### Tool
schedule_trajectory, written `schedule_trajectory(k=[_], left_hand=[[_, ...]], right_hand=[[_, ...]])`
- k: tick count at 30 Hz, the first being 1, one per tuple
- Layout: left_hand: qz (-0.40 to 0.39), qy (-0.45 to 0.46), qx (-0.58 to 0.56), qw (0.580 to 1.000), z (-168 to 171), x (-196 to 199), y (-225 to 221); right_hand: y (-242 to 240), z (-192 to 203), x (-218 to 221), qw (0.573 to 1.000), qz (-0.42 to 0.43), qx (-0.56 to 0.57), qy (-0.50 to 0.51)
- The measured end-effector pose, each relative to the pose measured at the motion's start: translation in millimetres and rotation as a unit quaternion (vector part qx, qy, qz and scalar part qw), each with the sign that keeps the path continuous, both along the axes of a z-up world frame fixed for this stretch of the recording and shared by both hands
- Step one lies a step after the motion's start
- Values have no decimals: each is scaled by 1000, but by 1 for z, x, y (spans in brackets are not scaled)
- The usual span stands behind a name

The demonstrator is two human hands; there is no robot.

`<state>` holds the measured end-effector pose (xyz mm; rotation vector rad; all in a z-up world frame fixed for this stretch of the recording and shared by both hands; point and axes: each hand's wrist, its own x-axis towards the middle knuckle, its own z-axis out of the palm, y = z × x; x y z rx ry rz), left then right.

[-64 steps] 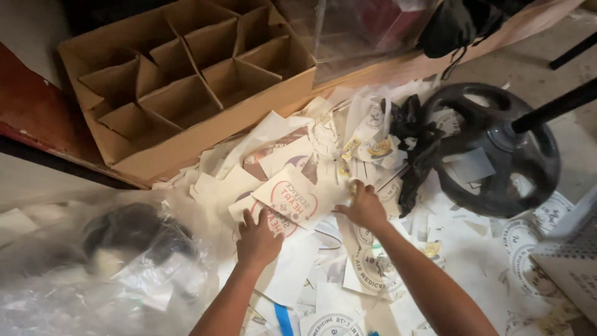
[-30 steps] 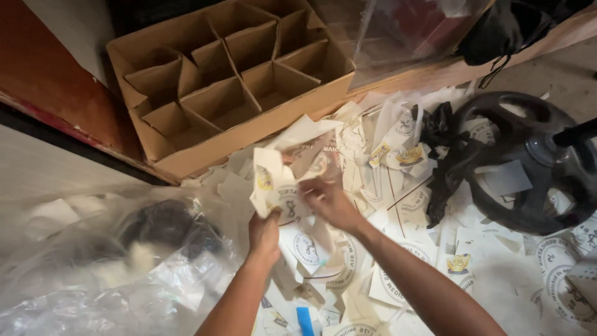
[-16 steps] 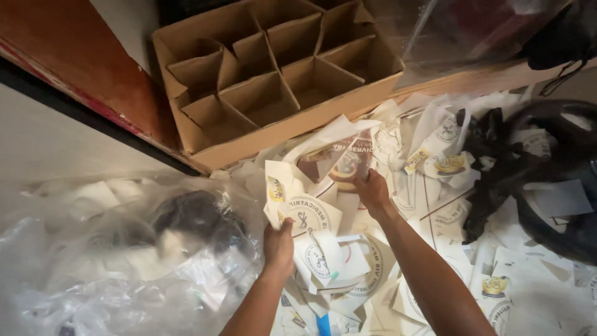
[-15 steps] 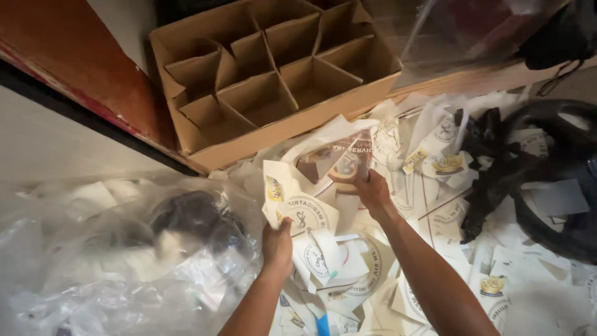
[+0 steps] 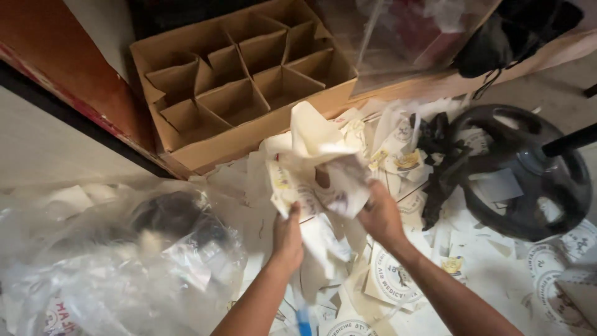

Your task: Picking up discarded paper scraps and waste from the floor and placing them into a plastic trash bag.

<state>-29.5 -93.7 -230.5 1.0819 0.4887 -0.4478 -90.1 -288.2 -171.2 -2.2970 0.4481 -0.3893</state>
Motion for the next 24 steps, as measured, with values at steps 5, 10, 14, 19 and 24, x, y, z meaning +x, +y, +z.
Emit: schedule_trajectory(k=[5, 10, 14, 19, 24], left_hand=[[-117, -43, -164, 979, 56, -14, -7], [-188, -151, -123, 963, 95, -14, 2], [-157, -115, 66, 979, 83, -2, 19], [-215, -162, 73, 960, 86, 6, 46], [-345, -193, 28, 918, 109, 12, 58]], right_hand=[[50, 46, -25, 992, 112, 47, -19], [72, 68, -41, 975, 204, -84, 11], [72, 76, -41, 961, 264, -50, 72], [46, 90, -18, 985, 138, 8, 99], [27, 114, -15, 976, 207, 43, 55]])
